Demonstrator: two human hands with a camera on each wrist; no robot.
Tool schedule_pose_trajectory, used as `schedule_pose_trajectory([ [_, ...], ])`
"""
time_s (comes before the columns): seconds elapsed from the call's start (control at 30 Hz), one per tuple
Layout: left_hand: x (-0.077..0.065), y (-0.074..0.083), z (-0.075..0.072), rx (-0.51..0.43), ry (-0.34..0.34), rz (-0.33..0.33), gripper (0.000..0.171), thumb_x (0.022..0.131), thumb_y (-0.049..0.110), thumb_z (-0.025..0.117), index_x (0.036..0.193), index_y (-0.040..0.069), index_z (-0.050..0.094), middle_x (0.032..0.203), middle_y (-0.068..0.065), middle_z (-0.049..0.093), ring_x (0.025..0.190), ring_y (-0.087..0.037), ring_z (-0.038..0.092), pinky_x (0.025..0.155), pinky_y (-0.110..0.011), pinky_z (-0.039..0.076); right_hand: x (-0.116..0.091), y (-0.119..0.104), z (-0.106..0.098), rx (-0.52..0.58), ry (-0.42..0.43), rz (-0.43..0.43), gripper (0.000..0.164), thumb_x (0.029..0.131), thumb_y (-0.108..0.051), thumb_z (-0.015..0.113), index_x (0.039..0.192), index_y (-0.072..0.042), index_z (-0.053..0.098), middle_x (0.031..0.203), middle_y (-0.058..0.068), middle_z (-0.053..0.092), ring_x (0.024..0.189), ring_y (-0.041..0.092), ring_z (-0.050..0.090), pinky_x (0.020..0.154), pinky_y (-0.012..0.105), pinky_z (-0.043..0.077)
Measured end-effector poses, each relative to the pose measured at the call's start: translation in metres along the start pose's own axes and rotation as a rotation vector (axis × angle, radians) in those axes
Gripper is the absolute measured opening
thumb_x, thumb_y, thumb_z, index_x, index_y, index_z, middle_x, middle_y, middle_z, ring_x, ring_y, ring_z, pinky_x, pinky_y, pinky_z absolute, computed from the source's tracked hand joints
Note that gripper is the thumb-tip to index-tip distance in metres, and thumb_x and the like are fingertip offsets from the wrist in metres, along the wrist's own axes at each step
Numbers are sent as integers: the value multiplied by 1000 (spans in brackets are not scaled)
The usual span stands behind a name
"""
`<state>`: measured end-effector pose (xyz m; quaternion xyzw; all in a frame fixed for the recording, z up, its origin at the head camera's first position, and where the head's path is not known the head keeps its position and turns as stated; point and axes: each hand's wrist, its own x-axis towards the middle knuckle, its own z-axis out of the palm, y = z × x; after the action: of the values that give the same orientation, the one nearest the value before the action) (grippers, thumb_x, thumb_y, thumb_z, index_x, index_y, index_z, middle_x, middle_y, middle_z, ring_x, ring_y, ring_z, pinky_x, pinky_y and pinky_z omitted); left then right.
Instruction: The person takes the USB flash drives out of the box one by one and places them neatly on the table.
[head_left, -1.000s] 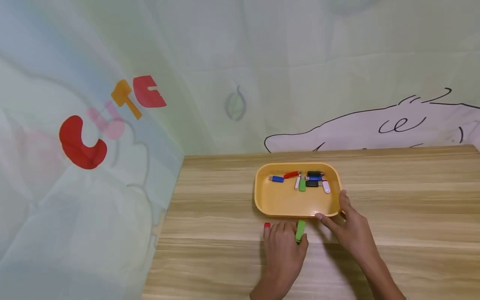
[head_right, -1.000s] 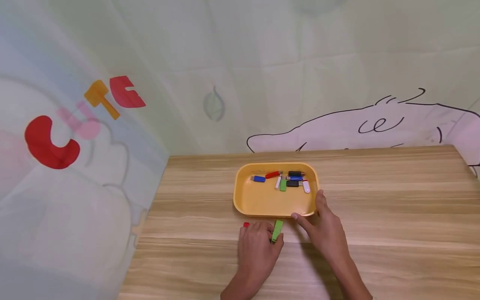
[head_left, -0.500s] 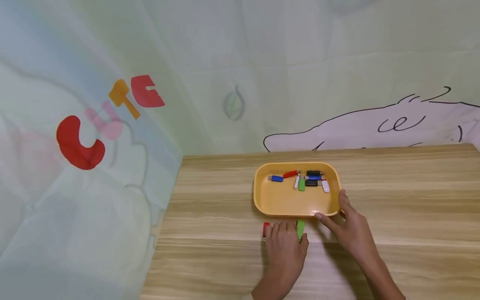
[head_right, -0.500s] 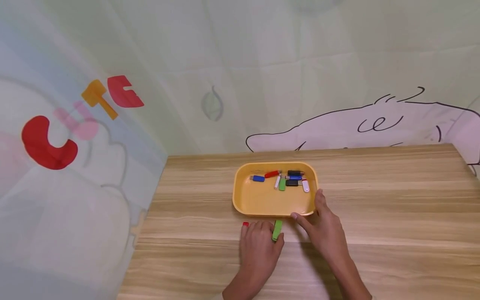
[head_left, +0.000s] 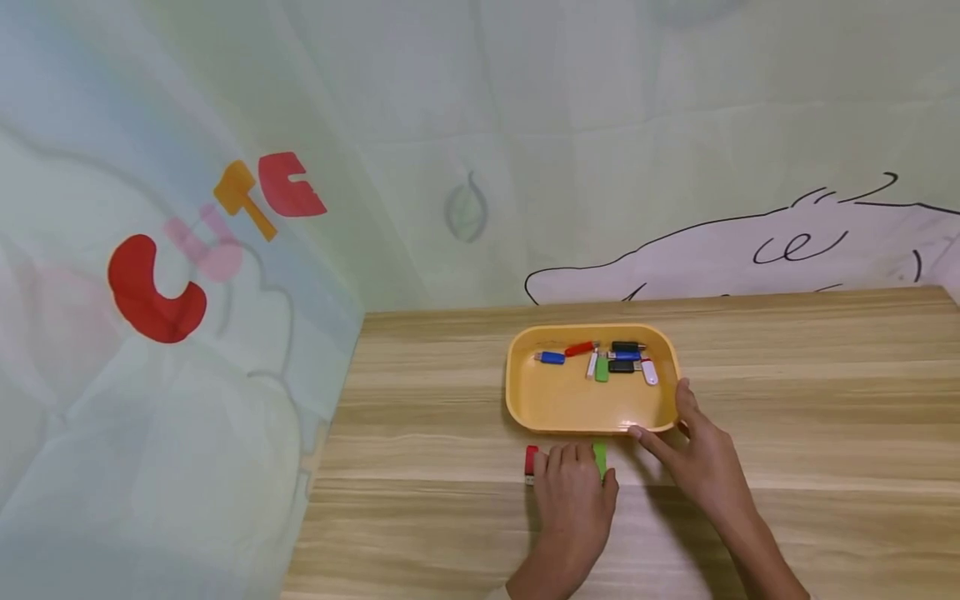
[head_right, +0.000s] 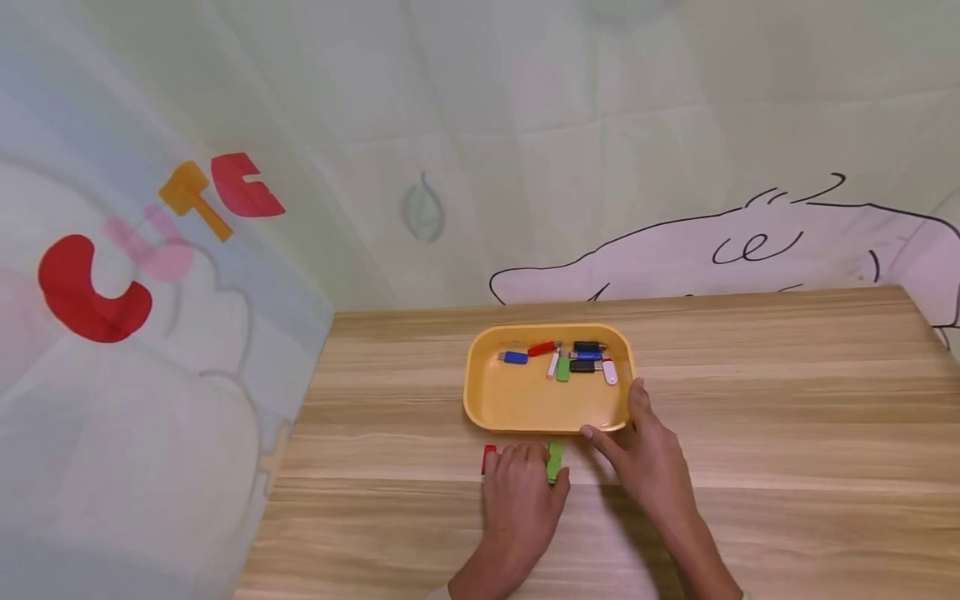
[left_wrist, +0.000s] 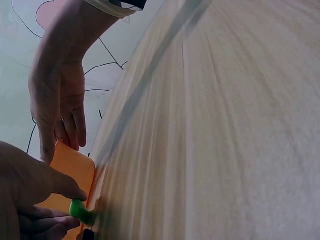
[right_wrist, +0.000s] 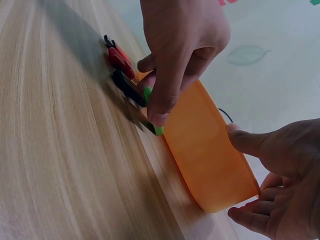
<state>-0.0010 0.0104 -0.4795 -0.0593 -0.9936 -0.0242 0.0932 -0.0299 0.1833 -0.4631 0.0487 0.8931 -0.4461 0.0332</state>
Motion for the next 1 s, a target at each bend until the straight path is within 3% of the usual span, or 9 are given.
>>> schedule_pose_trajectory([
  [0.53, -2, 5, 8, 44, 70, 40, 42, 80, 56, 86, 88, 18, 70, 78, 4, 69, 78, -15, 62, 75, -31, 38, -1, 1, -1, -8, -11, 16, 111, 94, -48, 79, 165, 4, 13, 171, 28, 16, 136, 56, 53, 106, 59, 50],
  [1.0, -1, 8, 10, 55, 43, 50, 46, 79, 59, 86, 92, 18, 70, 81, 5, 71, 78, -15, 62, 74, -31, 37, 0, 1, -1, 1, 5, -12, 107, 95, -46, 80, 165, 6, 16, 170, 28, 18, 136, 54, 54, 105, 58, 50],
])
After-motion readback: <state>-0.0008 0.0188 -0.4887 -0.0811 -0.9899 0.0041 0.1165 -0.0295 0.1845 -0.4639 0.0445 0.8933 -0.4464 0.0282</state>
